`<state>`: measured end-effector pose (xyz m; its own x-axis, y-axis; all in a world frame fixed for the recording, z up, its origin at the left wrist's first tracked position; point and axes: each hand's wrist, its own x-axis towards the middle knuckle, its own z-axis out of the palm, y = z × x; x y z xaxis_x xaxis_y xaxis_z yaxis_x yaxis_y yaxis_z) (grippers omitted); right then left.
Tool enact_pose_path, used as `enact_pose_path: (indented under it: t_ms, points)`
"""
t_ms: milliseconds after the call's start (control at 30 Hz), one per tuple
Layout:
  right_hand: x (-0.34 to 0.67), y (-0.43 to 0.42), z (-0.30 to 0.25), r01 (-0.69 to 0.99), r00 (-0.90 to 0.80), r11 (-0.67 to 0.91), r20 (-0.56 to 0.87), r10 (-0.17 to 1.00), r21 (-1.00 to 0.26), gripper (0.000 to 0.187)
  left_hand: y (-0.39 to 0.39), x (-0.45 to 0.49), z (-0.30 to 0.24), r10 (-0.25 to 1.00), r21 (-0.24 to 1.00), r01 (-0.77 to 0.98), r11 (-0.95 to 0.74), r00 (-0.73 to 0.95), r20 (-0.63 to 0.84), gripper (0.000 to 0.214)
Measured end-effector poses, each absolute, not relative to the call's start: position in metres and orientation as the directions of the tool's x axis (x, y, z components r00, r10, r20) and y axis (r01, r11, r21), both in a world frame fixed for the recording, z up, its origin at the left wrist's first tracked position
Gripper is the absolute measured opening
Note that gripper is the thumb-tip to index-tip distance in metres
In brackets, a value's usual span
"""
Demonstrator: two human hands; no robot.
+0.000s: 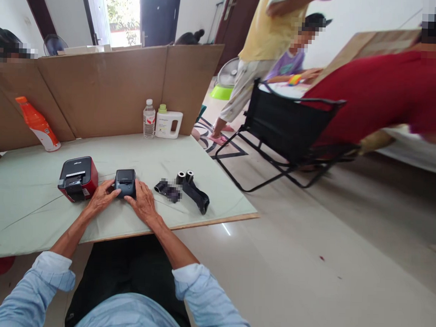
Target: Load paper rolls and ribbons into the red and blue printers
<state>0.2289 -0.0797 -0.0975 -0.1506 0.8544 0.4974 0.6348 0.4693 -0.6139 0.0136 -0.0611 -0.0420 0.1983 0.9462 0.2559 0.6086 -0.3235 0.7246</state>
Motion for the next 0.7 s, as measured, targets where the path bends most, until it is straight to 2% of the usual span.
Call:
enact_pose_path:
  t_ms: [167,500,700]
  points:
    - [0.23,-0.08,-0.096,0.625,-0.149,0.462,0.485,0.862,-0.63,0.074,-0.052,0.017,-0.037,0.965,0.742,0.618,-0.261,0.166,0.202,0.066]
    - [0.229,-0.08,-0.095,0.61,-0.132,0.453,0.48,0.867,-0.65,0.071,-0.039,0.022,-0.027,0.952,0.839,0.471,-0.272,0.257,0.165,0.053]
    - [0.228,-0.079,-0.095,0.614,-0.126,0.448,0.479,0.869,-0.65,0.072,-0.037,0.016,-0.031,0.963,0.85,0.466,-0.245,0.22,0.157,0.047]
